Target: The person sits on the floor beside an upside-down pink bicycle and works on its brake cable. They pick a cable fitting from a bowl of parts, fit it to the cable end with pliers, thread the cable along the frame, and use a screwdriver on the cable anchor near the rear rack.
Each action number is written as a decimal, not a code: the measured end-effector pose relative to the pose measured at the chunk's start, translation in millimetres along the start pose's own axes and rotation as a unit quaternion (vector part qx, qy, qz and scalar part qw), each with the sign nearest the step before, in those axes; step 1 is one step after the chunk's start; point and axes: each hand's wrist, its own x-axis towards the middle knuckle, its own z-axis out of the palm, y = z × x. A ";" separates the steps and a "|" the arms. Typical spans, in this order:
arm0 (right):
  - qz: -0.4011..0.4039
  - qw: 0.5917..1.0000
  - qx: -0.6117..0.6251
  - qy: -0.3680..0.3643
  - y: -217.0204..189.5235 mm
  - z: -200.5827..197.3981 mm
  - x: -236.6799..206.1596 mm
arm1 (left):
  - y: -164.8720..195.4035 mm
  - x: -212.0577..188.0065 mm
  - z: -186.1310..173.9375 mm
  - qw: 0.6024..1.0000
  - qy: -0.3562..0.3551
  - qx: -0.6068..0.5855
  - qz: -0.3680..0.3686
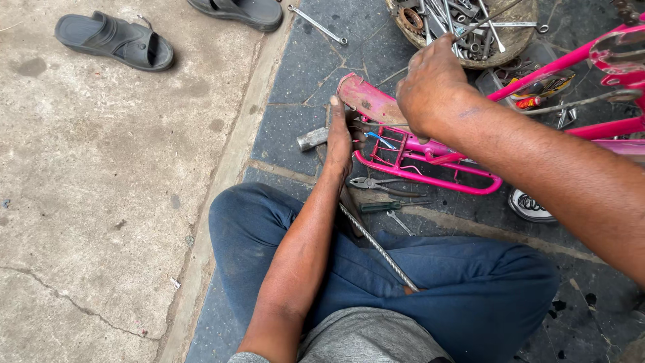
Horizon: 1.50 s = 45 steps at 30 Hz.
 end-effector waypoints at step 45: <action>0.068 0.545 0.777 0.308 -178.3 74.3 -101.9 | 15.8 -54.7 -14.9 0.942 -0.252 -0.212 -0.065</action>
